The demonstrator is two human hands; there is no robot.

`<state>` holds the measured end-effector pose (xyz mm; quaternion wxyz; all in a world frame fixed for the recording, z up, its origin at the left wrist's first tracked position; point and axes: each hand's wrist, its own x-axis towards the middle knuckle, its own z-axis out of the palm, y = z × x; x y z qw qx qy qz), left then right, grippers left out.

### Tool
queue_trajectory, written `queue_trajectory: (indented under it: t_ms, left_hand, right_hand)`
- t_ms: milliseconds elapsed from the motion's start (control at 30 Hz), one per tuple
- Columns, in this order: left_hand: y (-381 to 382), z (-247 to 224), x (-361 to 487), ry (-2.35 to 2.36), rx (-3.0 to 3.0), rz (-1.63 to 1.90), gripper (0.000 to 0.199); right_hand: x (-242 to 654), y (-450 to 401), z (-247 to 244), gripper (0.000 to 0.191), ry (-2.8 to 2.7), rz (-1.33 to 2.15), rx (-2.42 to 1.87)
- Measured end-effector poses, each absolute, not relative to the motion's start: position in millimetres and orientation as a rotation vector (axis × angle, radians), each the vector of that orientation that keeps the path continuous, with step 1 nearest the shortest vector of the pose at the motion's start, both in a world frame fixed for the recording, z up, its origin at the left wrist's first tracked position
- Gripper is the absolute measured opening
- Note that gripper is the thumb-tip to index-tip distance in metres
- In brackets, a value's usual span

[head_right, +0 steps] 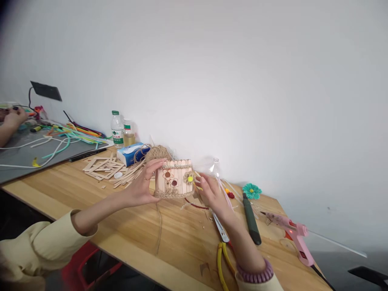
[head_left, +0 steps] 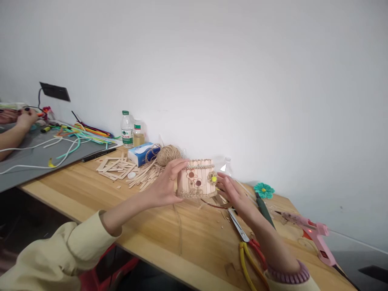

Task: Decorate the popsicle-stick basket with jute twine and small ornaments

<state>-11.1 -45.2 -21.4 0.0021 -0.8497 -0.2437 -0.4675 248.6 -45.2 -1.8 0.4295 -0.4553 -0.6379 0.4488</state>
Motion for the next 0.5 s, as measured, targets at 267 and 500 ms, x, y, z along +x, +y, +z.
queue_trajectory:
  t_ms: [267, 500]
  left_hand:
    - [-61.0, 10.8, 3.3, -0.735, -2.922, -1.612, 0.092]
    - [-64.2, 0.0, 22.8, -1.423, -2.869, -2.414, 0.088]
  right_hand:
    - [222.8, -76.3, -4.0, 0.084, -1.553, 1.339, -0.703]
    - [213.9, -69.4, -13.7, 0.067, -1.363, 1.236, -0.581]
